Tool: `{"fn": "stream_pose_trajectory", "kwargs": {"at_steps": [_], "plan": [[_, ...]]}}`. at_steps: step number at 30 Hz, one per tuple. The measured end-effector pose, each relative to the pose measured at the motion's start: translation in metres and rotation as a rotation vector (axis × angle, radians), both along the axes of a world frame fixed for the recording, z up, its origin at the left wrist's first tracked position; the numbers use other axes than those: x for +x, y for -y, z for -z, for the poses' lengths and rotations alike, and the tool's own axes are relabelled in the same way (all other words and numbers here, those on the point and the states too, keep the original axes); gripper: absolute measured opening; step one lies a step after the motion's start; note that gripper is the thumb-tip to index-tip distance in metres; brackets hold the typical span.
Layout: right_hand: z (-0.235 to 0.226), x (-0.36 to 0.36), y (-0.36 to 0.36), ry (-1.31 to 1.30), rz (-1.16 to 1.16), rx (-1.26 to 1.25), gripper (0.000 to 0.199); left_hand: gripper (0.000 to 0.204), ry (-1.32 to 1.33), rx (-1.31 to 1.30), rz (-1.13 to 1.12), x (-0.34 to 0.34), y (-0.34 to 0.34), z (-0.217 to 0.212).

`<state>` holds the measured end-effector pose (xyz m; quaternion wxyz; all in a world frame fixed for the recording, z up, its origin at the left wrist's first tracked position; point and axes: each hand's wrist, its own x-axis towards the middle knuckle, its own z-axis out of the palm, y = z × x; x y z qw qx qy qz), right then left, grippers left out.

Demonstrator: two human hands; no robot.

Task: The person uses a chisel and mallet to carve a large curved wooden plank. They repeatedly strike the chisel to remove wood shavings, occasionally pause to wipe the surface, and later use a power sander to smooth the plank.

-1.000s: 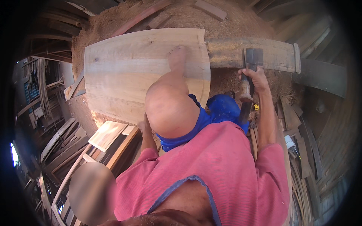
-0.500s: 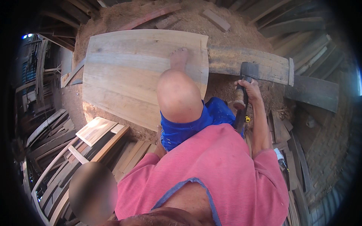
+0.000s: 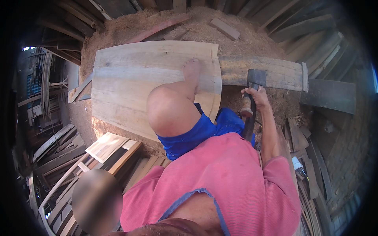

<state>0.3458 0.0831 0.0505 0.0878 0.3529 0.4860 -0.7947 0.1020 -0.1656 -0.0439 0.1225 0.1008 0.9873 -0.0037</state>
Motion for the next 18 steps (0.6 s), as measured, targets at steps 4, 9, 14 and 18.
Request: {"fn": "stream_pose_trajectory", "kwargs": {"at_steps": [4, 9, 14, 18], "plan": [[0.032, 0.006, -0.001, 0.073, 0.039, -0.006, 0.022, 0.031, -0.020, 0.017, 0.063, 0.006, -0.013, 0.003], [0.037, -0.008, 0.012, 0.097, 0.024, -0.025, 0.031, 0.037, 0.113, 0.121, -0.038, 0.050, 0.123, 0.015], [0.043, -0.029, 0.014, 0.128, 0.001, -0.030, 0.032, 0.055, -0.091, 0.484, 0.285, -0.019, 0.108, -0.005], [0.058, -0.043, 0.004, 0.142, 0.073, 0.032, 0.029, 0.073, 0.241, 0.276, 0.593, -0.075, 0.014, 0.005]]}}
